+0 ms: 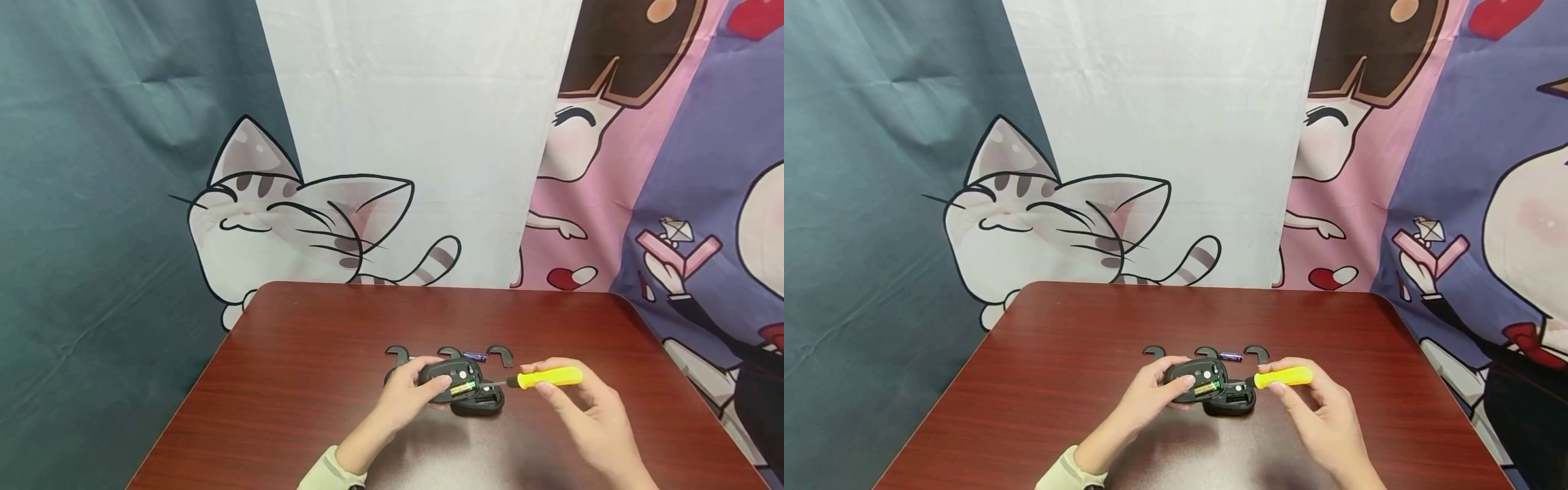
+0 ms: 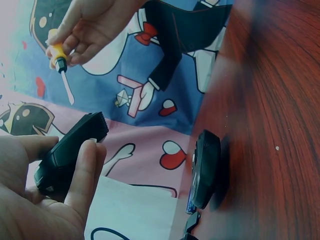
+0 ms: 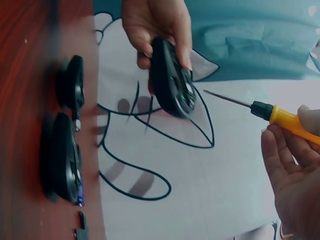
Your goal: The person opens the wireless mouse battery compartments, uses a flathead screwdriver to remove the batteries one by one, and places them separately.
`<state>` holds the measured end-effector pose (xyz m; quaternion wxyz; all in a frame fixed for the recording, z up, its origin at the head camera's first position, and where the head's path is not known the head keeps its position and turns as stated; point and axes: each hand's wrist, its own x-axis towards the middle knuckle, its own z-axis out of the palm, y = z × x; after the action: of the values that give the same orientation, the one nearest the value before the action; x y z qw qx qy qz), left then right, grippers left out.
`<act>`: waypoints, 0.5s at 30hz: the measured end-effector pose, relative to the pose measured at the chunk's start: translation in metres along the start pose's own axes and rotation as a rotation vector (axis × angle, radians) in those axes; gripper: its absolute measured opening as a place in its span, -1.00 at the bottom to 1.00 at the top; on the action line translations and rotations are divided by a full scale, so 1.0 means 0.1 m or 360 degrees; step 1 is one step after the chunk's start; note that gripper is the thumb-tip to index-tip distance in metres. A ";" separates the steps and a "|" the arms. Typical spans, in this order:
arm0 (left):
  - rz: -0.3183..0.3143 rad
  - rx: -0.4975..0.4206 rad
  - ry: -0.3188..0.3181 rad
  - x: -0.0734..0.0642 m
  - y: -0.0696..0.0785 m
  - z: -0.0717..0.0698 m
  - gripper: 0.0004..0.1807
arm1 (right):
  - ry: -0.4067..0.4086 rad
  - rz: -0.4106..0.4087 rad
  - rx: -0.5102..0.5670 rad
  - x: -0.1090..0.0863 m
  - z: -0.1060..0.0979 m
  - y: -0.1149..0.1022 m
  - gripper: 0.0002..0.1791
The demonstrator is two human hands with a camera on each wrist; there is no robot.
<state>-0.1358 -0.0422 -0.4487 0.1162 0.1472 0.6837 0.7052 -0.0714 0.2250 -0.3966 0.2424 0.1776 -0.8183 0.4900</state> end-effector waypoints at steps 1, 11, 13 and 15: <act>0.0002 -0.0001 0.0004 0.00 0.00 0.00 -0.55 | -0.0012 -0.0035 -0.0003 0.00 0.02 -0.01 -0.58; -0.0001 0.0016 0.0027 0.00 0.07 0.02 -0.55 | 0.0023 -0.0258 -0.0001 -0.04 0.19 0.02 -0.44; 0.0009 0.0022 0.0037 0.01 0.07 0.02 -0.56 | 0.0036 -0.0259 -0.0056 -0.04 0.21 0.00 -0.42; 0.0025 0.0029 0.0051 0.01 0.06 0.02 -0.58 | 0.0052 -0.0278 -0.0138 -0.05 0.23 -0.01 -0.40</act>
<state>-0.1359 -0.0407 -0.4427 0.0983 0.1422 0.6908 0.7020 -0.0721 0.2040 -0.4078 0.3049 0.2297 -0.8161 0.4340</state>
